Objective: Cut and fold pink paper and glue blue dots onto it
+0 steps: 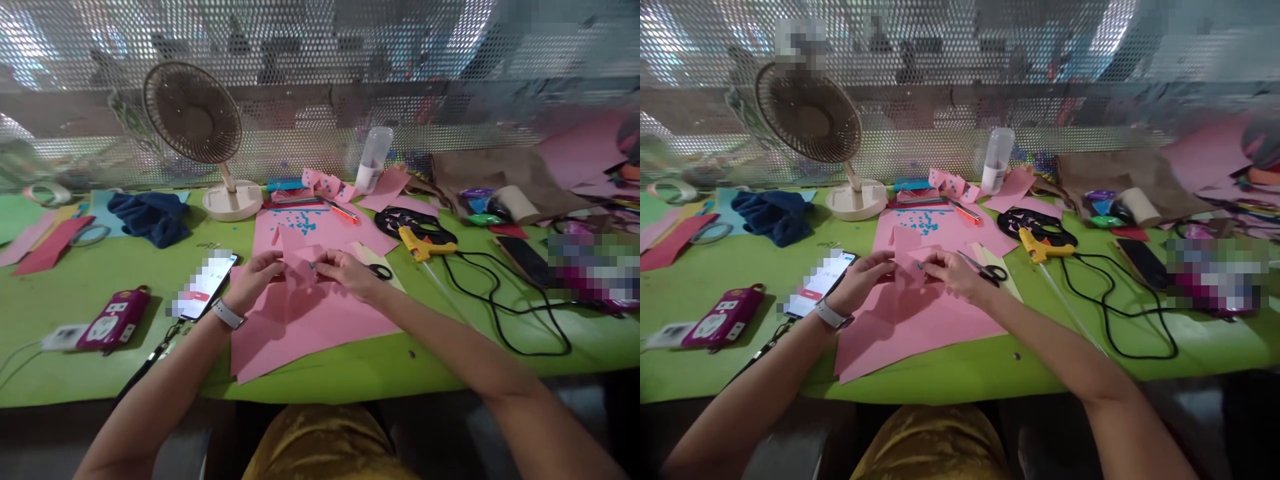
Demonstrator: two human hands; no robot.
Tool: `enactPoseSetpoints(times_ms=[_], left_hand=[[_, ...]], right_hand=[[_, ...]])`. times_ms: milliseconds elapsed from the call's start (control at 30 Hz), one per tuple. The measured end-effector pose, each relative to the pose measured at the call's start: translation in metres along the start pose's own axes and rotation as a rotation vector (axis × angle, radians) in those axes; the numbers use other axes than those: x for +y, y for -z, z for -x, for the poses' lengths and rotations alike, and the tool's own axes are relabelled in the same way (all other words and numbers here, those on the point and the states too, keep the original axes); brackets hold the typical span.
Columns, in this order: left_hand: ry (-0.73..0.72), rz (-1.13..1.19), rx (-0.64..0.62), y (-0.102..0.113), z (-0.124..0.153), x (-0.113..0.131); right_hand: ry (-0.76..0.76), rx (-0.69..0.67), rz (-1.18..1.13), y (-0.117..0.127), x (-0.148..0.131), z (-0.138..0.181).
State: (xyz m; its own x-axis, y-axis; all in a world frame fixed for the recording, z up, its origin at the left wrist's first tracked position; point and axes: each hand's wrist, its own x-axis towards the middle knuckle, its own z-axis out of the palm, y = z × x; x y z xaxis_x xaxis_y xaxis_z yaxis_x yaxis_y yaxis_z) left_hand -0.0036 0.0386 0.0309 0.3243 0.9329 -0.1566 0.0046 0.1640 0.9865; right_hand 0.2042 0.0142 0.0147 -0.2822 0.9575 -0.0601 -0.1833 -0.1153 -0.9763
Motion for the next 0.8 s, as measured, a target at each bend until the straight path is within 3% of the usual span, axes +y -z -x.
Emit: enactPoseSetpoints(times_ms=[100,300,500,633,800], left_hand=[[-0.107,-0.105,-0.006,0.005,0.006,0.006],[-0.082,-0.187,-0.107,-0.001,0.016,0.006],[-0.098,-0.046,0.049,0.008,0.013,0.009],[-0.202,-0.057,0.035,0.026,0.008,0.017],[-0.299,-0.402,0.072,0.028,0.011,0.020]], right_hand=[[0.023,0.013,-0.009,0.002,-0.007,0.005],[0.047,0.060,0.050,0.003,-0.011,0.012],[0.068,0.075,0.081,0.012,-0.020,0.012],[-0.001,0.032,0.383,0.032,-0.020,0.006],[-0.071,0.008,0.744,0.043,-0.009,0.001]])
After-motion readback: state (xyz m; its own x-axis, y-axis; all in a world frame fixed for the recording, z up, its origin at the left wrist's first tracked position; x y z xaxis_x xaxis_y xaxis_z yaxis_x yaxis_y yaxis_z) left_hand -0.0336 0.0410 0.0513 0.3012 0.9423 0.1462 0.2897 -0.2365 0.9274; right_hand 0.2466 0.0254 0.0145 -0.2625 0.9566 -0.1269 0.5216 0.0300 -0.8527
